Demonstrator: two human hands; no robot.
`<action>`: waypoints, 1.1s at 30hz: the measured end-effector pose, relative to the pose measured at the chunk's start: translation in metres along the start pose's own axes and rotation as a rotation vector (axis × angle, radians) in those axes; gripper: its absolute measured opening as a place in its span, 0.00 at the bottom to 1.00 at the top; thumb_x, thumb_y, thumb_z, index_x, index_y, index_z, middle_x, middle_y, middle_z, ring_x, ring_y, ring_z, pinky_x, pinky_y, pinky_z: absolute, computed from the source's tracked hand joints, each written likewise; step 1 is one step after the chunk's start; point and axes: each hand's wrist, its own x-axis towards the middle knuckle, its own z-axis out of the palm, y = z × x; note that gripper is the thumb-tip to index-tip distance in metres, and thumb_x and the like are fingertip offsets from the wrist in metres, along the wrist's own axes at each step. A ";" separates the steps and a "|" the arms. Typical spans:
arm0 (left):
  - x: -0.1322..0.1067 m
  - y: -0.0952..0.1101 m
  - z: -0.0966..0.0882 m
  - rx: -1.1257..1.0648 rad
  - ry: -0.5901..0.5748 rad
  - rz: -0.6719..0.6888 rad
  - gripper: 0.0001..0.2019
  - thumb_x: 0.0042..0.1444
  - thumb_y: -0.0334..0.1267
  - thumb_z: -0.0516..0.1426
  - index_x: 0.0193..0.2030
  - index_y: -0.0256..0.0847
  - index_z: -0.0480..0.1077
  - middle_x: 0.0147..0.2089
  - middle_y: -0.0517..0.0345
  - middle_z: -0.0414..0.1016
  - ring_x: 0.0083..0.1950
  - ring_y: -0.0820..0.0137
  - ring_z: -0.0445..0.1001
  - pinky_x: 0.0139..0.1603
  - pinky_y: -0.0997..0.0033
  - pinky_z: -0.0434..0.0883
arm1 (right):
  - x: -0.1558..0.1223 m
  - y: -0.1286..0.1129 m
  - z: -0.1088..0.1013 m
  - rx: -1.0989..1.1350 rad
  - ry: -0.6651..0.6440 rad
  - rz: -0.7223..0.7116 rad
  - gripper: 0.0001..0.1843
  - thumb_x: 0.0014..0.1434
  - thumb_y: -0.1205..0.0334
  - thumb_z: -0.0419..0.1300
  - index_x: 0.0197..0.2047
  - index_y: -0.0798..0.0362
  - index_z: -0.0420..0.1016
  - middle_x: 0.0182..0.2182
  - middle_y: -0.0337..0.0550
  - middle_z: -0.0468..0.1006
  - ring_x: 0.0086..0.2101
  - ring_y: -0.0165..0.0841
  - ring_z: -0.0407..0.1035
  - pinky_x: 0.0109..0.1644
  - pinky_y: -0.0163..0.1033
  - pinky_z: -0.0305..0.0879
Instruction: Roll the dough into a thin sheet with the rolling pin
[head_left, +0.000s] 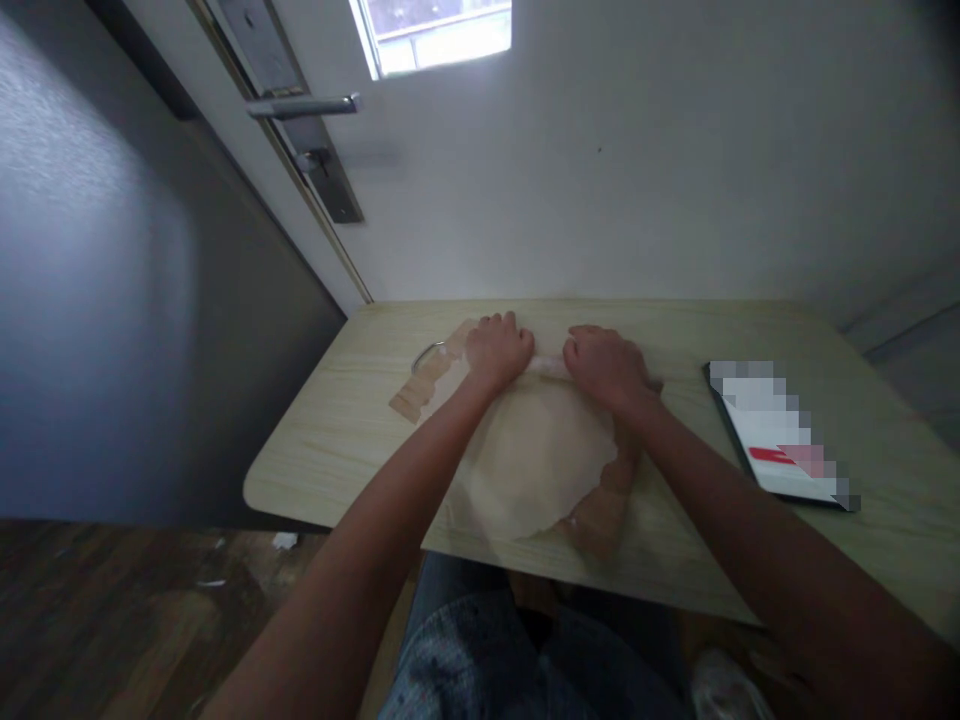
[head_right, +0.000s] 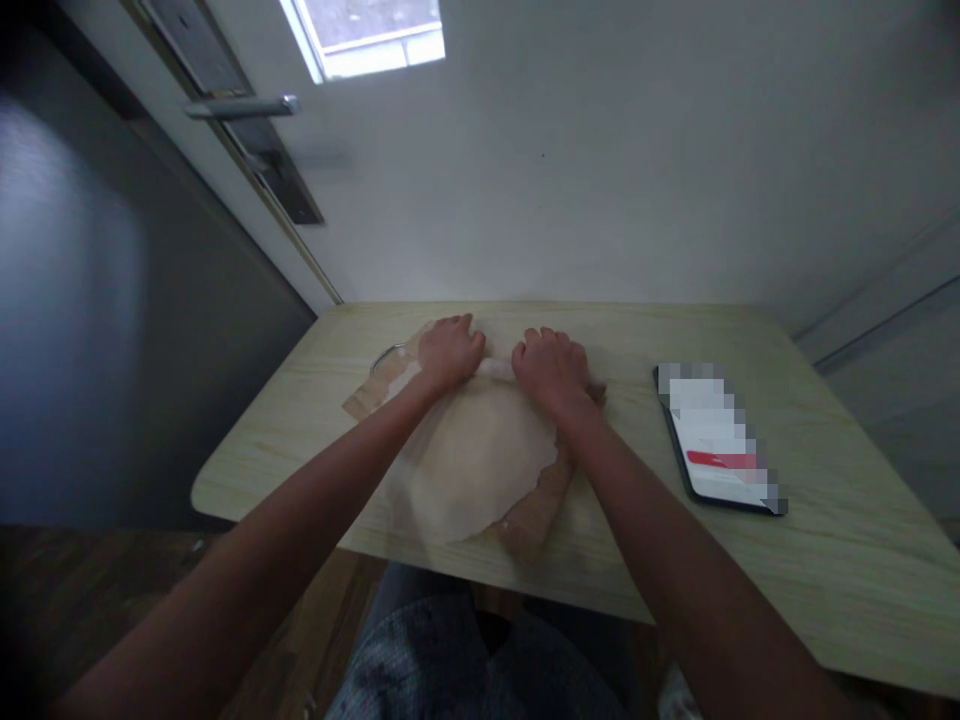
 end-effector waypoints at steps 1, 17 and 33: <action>-0.005 0.000 -0.002 -0.001 -0.001 0.006 0.17 0.56 0.39 0.42 0.45 0.36 0.65 0.46 0.47 0.69 0.48 0.62 0.65 0.45 0.64 0.63 | -0.004 -0.001 -0.001 -0.006 0.013 -0.010 0.20 0.58 0.61 0.40 0.40 0.57 0.70 0.40 0.51 0.73 0.39 0.39 0.66 0.38 0.40 0.56; -0.066 -0.015 -0.009 0.014 0.093 0.193 0.17 0.60 0.38 0.39 0.46 0.39 0.66 0.52 0.52 0.68 0.59 0.62 0.57 0.56 0.58 0.53 | -0.069 -0.014 -0.001 0.012 0.151 -0.137 0.21 0.61 0.62 0.38 0.43 0.56 0.70 0.45 0.50 0.72 0.48 0.36 0.62 0.50 0.45 0.53; -0.072 -0.019 -0.034 0.027 -0.094 0.258 0.21 0.61 0.43 0.36 0.42 0.37 0.66 0.50 0.48 0.67 0.46 0.67 0.70 0.45 0.68 0.65 | -0.067 0.027 -0.016 0.073 -0.055 -0.177 0.23 0.62 0.58 0.36 0.50 0.56 0.65 0.46 0.50 0.71 0.45 0.35 0.65 0.46 0.39 0.59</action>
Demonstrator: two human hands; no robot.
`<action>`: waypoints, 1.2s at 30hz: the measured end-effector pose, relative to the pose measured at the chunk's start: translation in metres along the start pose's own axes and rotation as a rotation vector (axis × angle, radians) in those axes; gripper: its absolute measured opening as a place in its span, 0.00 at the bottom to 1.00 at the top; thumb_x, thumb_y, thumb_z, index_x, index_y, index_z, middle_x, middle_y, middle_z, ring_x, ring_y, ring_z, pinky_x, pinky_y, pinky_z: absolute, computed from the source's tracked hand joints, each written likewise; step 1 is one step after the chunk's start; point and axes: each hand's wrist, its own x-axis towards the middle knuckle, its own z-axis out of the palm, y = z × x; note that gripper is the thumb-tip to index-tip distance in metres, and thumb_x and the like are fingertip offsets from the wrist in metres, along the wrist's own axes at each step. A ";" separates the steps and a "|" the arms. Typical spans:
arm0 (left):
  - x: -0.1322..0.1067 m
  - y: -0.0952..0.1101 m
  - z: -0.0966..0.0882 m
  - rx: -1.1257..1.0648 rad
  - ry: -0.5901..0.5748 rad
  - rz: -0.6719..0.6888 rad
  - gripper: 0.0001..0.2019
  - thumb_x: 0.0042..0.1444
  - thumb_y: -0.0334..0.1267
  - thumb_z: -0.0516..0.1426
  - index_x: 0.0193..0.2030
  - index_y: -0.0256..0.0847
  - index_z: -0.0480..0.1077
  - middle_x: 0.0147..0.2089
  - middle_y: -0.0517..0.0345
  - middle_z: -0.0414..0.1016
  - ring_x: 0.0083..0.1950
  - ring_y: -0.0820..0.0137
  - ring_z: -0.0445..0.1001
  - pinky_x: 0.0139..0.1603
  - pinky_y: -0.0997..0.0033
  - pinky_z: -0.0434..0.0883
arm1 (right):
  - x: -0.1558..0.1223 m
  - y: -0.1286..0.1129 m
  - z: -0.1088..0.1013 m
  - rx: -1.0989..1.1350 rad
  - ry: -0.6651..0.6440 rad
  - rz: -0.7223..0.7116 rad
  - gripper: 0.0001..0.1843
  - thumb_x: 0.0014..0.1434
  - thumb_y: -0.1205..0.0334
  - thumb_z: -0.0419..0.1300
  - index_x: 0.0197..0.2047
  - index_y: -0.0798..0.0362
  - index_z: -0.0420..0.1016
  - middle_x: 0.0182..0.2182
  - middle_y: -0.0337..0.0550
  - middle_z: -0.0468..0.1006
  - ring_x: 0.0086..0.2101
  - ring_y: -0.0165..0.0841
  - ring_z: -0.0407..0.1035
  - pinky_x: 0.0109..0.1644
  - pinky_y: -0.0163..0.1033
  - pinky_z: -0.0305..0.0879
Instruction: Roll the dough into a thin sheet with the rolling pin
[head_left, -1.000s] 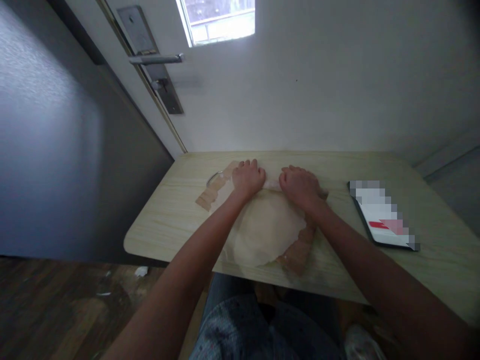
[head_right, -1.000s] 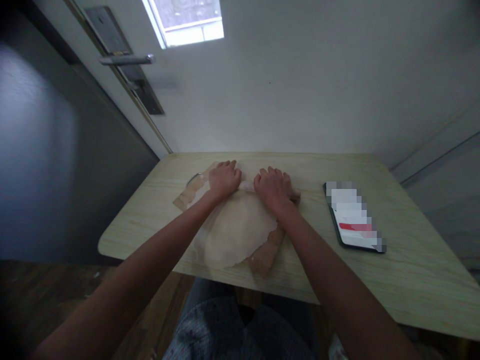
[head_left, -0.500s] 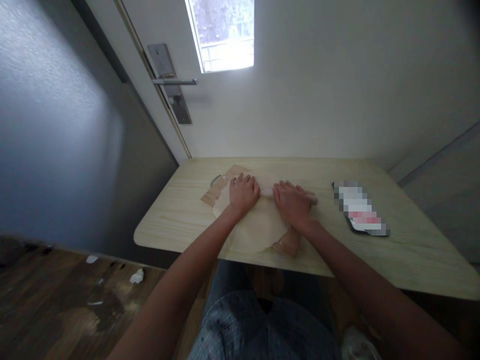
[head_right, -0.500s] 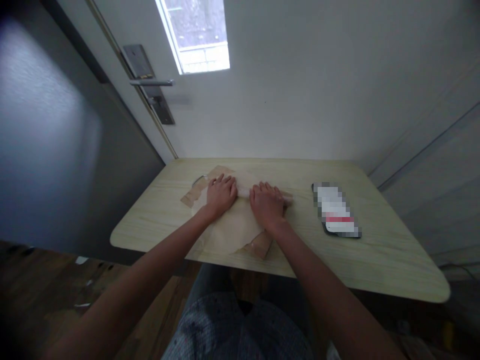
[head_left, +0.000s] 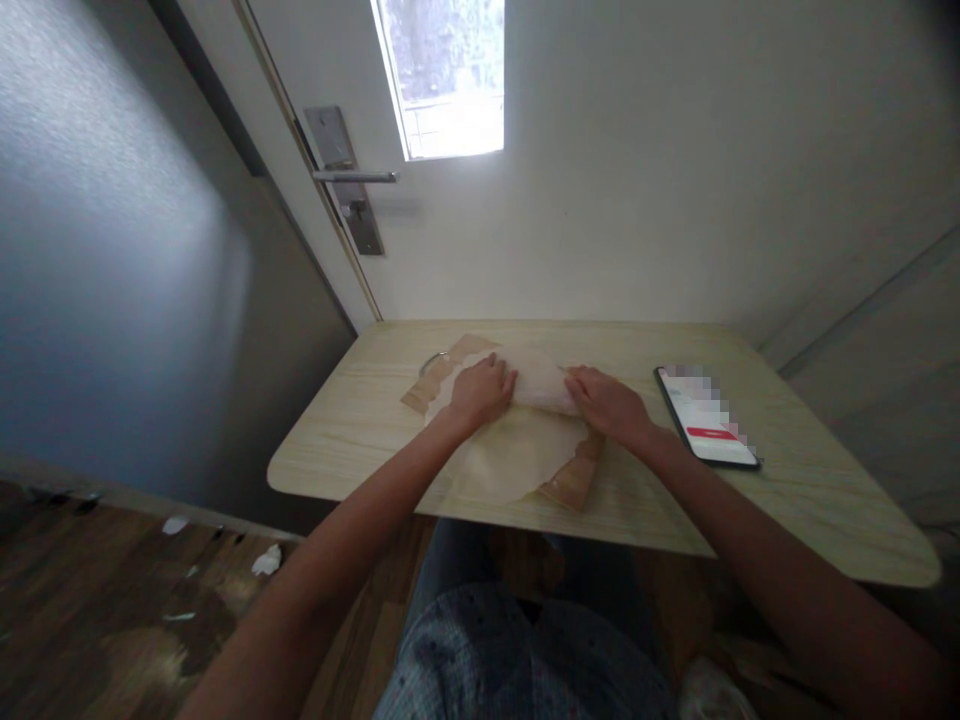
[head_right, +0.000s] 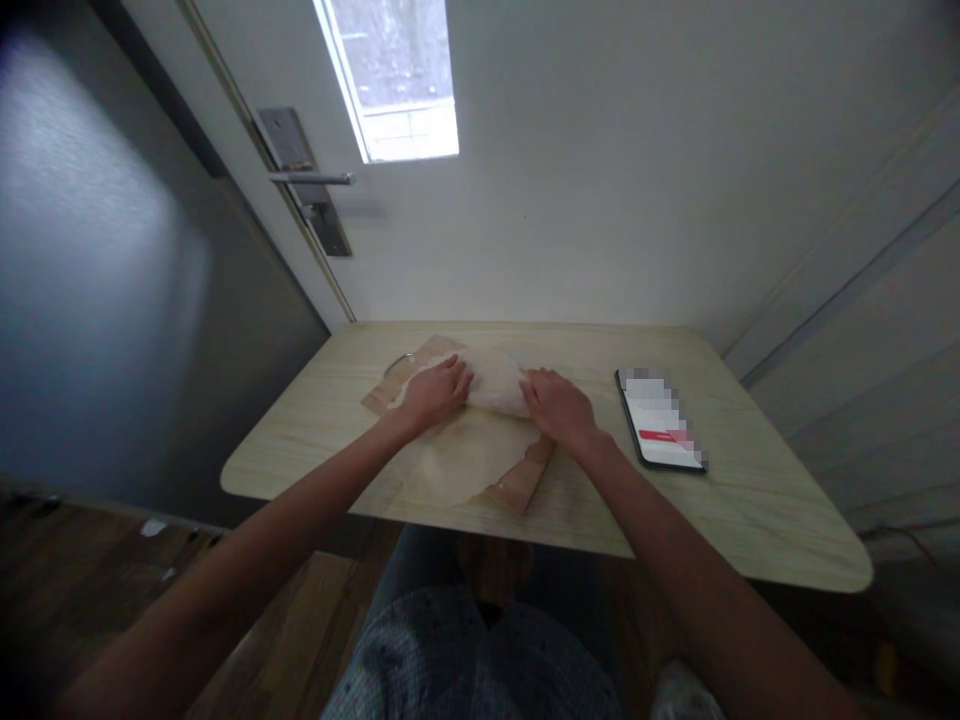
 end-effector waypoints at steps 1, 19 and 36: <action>0.006 0.001 0.001 -0.003 0.004 -0.008 0.21 0.61 0.43 0.36 0.44 0.37 0.65 0.49 0.48 0.67 0.47 0.67 0.69 0.45 0.68 0.65 | 0.002 0.001 0.002 -0.019 -0.017 0.006 0.23 0.62 0.57 0.36 0.50 0.57 0.65 0.45 0.51 0.71 0.46 0.35 0.64 0.47 0.40 0.58; 0.037 0.000 0.021 0.003 -0.056 -0.065 0.24 0.58 0.44 0.39 0.60 0.38 0.52 0.62 0.47 0.54 0.62 0.57 0.51 0.56 0.56 0.56 | 0.009 0.011 0.019 -0.045 -0.055 -0.011 0.26 0.60 0.61 0.37 0.59 0.58 0.57 0.58 0.57 0.56 0.57 0.44 0.49 0.55 0.50 0.51; -0.010 0.004 0.018 -0.025 0.076 0.009 0.21 0.59 0.42 0.39 0.55 0.44 0.60 0.59 0.57 0.61 0.62 0.63 0.53 0.59 0.57 0.49 | -0.028 -0.013 0.014 -0.035 0.062 -0.025 0.25 0.61 0.60 0.38 0.56 0.58 0.62 0.55 0.48 0.62 0.55 0.37 0.55 0.56 0.44 0.53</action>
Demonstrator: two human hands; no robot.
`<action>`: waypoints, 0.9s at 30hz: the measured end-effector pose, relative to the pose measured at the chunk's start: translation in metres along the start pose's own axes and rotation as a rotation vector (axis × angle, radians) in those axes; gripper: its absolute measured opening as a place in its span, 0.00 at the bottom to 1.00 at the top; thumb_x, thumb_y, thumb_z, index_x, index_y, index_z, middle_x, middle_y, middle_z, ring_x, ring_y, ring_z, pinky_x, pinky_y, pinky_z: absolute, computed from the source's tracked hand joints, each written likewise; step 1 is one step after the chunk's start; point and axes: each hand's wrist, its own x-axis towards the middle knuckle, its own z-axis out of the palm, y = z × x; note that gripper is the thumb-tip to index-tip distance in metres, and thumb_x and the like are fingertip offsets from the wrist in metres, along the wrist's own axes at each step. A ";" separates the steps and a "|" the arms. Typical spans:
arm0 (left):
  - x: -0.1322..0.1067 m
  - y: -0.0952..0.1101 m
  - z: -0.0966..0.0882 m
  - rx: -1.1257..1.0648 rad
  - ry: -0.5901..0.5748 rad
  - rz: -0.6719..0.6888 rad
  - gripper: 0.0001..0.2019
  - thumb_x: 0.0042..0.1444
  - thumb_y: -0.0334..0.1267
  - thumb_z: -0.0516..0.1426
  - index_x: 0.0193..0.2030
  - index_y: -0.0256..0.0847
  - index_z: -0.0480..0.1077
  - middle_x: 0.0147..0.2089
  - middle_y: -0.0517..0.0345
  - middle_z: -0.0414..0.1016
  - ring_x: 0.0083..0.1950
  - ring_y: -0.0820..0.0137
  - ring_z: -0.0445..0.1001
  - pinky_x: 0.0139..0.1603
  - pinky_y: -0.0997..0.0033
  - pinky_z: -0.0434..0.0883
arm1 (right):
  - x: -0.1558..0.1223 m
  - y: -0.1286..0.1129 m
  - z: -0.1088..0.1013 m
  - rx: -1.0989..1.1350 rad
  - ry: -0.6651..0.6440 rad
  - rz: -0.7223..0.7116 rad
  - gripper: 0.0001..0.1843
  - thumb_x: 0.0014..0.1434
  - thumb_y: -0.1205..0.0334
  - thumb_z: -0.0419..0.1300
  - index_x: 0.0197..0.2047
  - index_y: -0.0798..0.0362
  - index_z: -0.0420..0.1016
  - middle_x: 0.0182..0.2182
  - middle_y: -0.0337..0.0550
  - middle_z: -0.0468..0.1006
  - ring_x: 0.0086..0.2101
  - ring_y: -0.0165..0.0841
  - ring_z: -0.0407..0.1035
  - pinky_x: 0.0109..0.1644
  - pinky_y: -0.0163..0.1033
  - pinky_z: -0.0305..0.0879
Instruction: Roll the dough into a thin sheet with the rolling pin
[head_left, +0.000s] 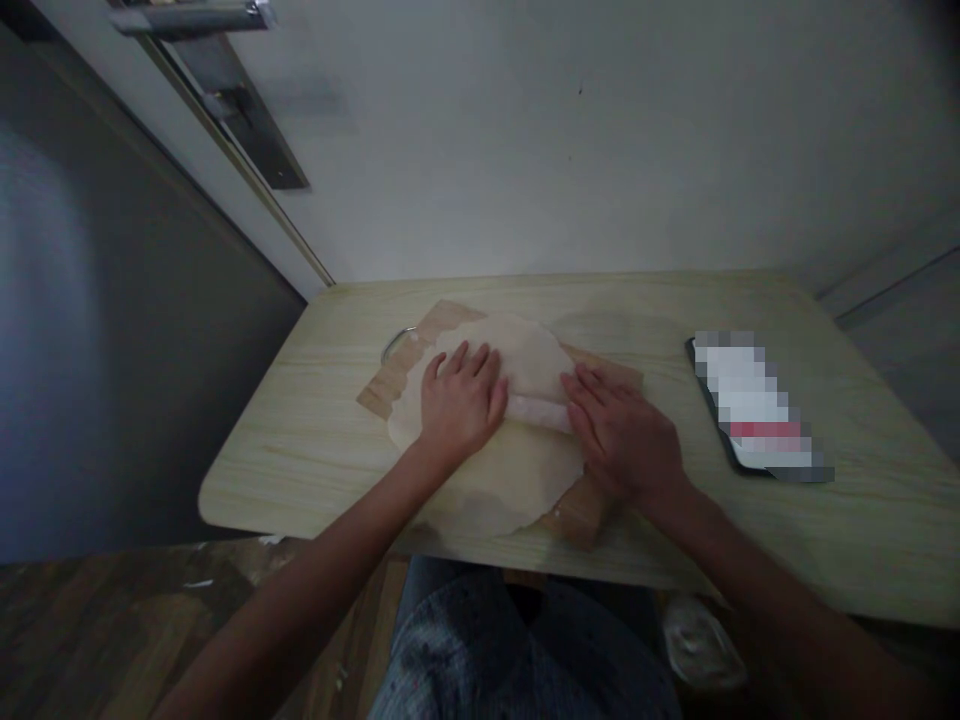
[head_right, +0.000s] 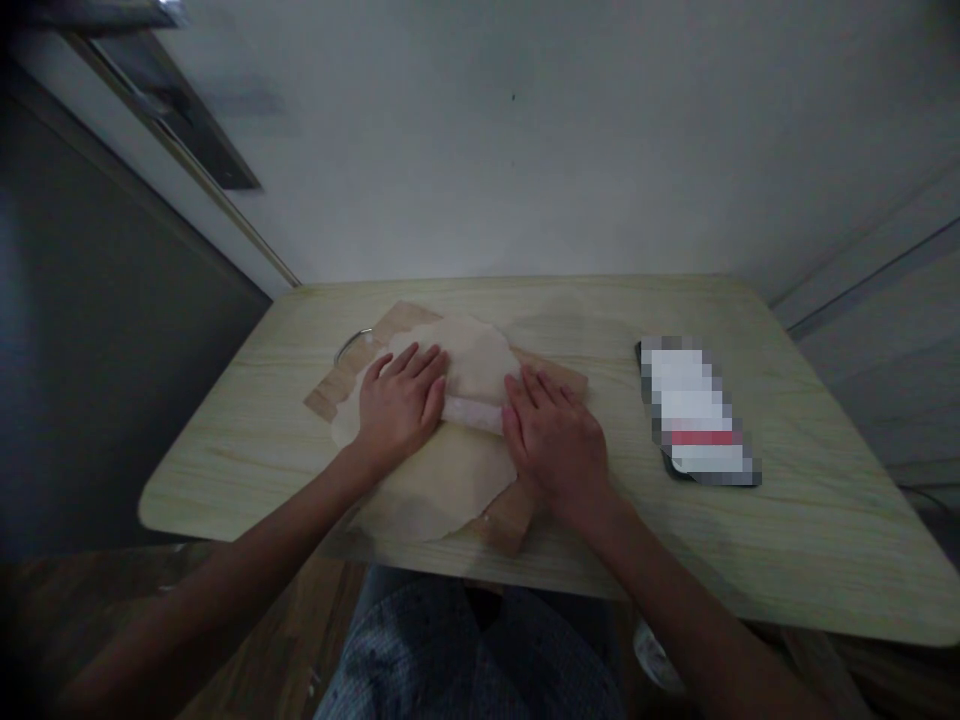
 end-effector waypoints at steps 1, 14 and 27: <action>-0.002 0.000 -0.001 -0.007 -0.003 0.002 0.21 0.59 0.42 0.39 0.56 0.44 0.60 0.59 0.57 0.61 0.62 0.62 0.53 0.59 0.57 0.49 | -0.002 -0.001 0.000 -0.006 0.009 0.000 0.24 0.61 0.60 0.38 0.56 0.58 0.62 0.55 0.48 0.62 0.55 0.37 0.55 0.56 0.44 0.52; -0.042 0.001 -0.005 0.007 0.039 0.020 0.23 0.60 0.46 0.39 0.61 0.44 0.51 0.64 0.58 0.51 0.65 0.63 0.45 0.61 0.56 0.45 | -0.034 -0.017 0.002 -0.018 0.118 -0.080 0.23 0.60 0.59 0.40 0.54 0.56 0.64 0.55 0.43 0.63 0.56 0.38 0.51 0.60 0.48 0.43; -0.073 -0.003 -0.015 -0.045 0.027 0.085 0.22 0.61 0.45 0.38 0.58 0.40 0.56 0.62 0.52 0.55 0.62 0.64 0.52 0.60 0.53 0.49 | -0.049 -0.017 -0.002 0.066 0.150 -0.163 0.23 0.61 0.60 0.39 0.55 0.59 0.62 0.55 0.47 0.63 0.55 0.35 0.54 0.57 0.44 0.50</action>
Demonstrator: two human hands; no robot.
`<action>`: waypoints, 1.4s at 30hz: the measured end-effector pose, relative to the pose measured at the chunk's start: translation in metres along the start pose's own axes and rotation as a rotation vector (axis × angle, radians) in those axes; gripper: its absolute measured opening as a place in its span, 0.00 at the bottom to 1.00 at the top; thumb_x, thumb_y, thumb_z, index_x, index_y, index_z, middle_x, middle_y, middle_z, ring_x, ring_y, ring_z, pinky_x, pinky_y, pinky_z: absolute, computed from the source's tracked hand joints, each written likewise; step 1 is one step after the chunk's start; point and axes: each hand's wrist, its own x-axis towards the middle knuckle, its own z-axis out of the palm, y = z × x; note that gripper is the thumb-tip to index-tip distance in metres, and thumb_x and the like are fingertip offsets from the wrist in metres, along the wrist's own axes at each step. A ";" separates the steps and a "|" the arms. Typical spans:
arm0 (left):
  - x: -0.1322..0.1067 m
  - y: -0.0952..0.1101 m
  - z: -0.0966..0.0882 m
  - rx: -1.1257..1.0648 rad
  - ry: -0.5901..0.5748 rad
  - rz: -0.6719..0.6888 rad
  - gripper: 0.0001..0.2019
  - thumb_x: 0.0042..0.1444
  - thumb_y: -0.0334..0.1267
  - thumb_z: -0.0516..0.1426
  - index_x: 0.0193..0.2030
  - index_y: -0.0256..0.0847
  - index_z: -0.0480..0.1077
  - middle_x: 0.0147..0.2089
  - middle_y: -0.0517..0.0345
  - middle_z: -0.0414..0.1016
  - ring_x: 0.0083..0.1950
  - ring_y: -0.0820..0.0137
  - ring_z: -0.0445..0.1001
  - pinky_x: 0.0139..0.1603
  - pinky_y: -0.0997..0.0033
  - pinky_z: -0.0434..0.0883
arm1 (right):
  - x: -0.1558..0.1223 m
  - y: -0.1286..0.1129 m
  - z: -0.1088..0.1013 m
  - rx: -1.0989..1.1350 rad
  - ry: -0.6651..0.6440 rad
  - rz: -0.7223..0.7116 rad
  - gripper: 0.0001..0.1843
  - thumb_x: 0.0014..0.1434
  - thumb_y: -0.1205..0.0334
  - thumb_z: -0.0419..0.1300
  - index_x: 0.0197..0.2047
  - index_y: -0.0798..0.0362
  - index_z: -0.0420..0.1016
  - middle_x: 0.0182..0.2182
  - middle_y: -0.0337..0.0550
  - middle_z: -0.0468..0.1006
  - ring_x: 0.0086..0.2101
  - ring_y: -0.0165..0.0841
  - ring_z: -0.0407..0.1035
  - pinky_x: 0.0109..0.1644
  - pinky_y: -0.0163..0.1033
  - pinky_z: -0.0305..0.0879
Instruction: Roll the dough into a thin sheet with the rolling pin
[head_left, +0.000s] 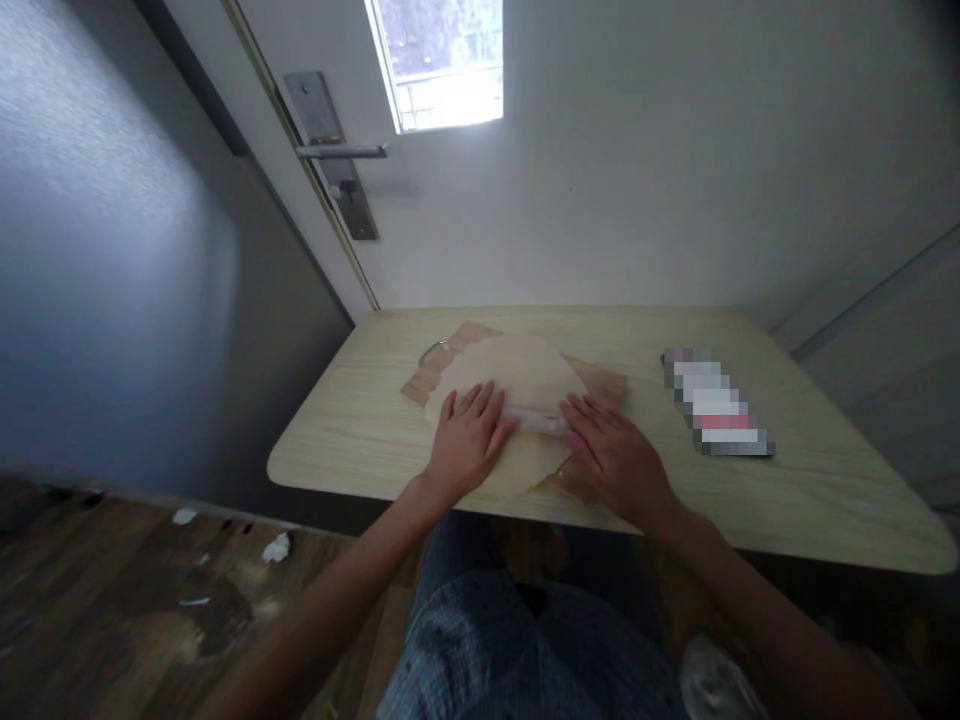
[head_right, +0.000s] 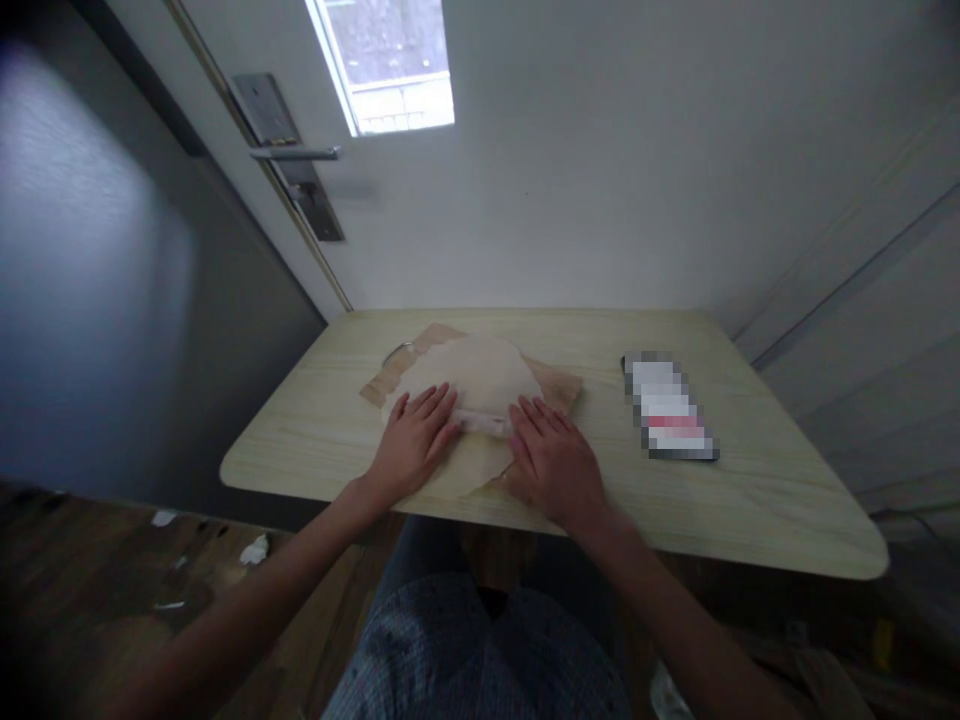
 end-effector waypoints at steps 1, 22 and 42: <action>0.004 -0.001 -0.004 -0.013 -0.027 0.003 0.21 0.62 0.44 0.37 0.56 0.40 0.58 0.61 0.51 0.57 0.62 0.65 0.54 0.59 0.55 0.51 | 0.004 0.003 -0.001 0.010 -0.011 0.010 0.24 0.62 0.59 0.38 0.55 0.61 0.62 0.55 0.49 0.63 0.55 0.35 0.54 0.57 0.44 0.50; 0.104 -0.025 0.019 -0.045 0.007 -0.179 0.18 0.61 0.41 0.39 0.41 0.35 0.66 0.43 0.48 0.71 0.45 0.66 0.69 0.46 0.67 0.62 | 0.086 0.041 0.021 -0.095 -0.327 0.215 0.27 0.60 0.53 0.36 0.59 0.54 0.55 0.59 0.53 0.54 0.57 0.46 0.49 0.54 0.53 0.50; 0.120 -0.026 0.023 -0.003 -0.080 -0.123 0.14 0.59 0.40 0.43 0.38 0.36 0.65 0.42 0.48 0.69 0.45 0.64 0.67 0.46 0.65 0.63 | 0.100 0.050 0.032 -0.065 -0.303 0.215 0.28 0.60 0.52 0.36 0.59 0.56 0.55 0.58 0.56 0.56 0.56 0.48 0.51 0.53 0.56 0.50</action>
